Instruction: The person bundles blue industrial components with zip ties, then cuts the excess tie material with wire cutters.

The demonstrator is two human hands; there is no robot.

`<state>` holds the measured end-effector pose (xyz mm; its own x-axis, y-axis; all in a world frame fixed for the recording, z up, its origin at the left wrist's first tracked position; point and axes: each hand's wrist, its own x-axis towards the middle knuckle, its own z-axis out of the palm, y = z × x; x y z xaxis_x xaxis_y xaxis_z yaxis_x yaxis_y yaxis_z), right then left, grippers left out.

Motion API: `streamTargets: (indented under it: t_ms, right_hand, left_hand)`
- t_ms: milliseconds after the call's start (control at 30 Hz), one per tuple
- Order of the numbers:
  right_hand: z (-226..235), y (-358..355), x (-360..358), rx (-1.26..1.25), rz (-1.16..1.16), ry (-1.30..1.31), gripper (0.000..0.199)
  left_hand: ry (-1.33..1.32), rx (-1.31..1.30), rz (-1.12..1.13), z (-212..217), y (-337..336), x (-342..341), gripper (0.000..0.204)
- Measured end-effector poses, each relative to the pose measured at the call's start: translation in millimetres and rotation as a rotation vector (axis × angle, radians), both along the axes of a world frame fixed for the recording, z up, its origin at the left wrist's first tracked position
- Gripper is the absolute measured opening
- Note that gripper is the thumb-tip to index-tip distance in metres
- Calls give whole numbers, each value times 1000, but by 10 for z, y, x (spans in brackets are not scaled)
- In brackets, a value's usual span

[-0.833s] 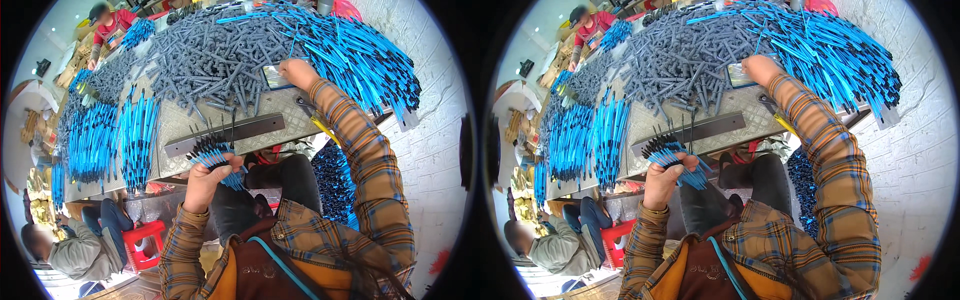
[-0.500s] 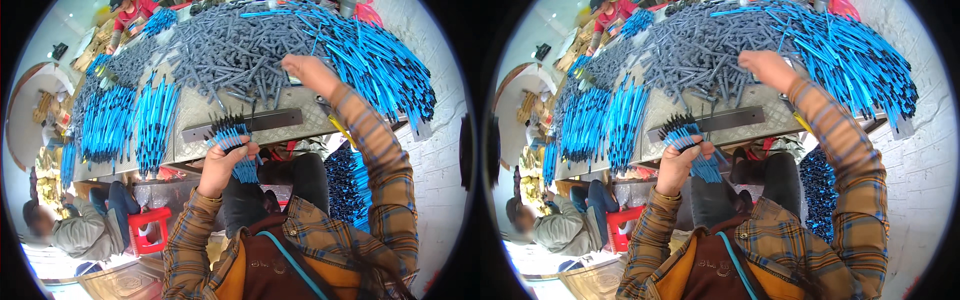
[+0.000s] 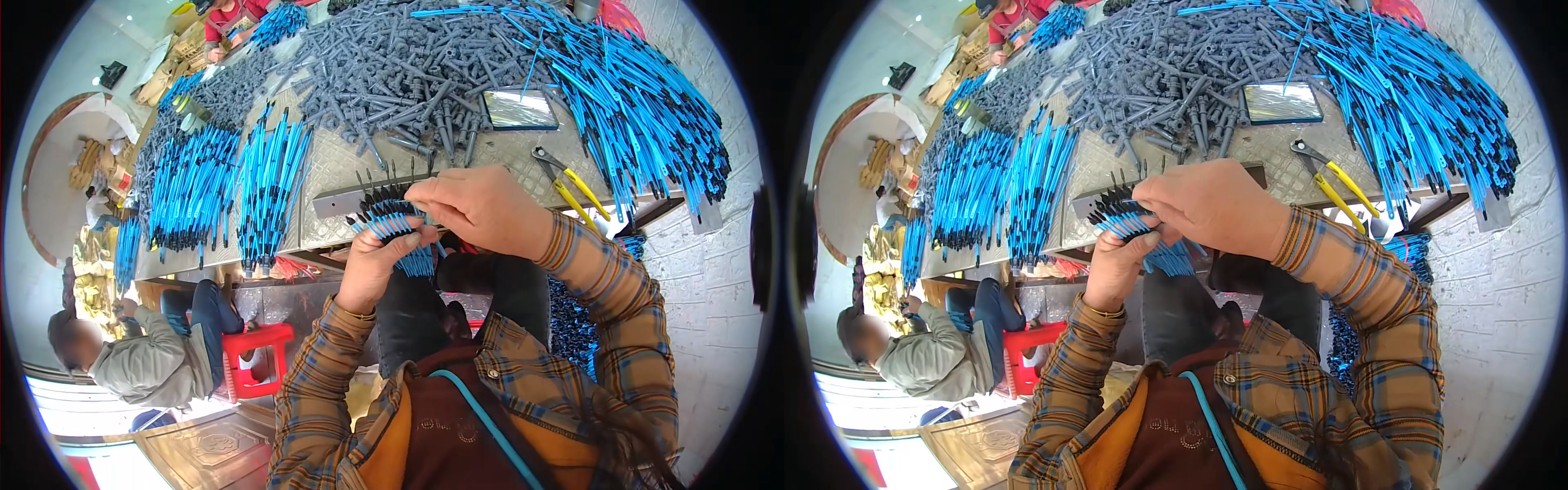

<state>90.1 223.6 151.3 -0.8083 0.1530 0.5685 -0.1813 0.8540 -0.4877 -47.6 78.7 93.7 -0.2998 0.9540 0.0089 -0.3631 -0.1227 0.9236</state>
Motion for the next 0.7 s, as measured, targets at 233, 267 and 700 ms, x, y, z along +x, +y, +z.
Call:
streamTargets:
  t_ms: [233, 267, 700]
  right_hand:
    - [-20, -28, -29, 19, -5, 11, 16]
    - [-10, -37, -31, 26, -7, 7, 15]
    - [-10, -15, -130, -12, 77, -6, 12]
  left_hand:
    - [37, -9, 0, -27, -26, -13, 20]
    - [59, -25, 5, -27, -27, -10, 20]
    - [176, -17, -58, -70, -10, -81, 17]
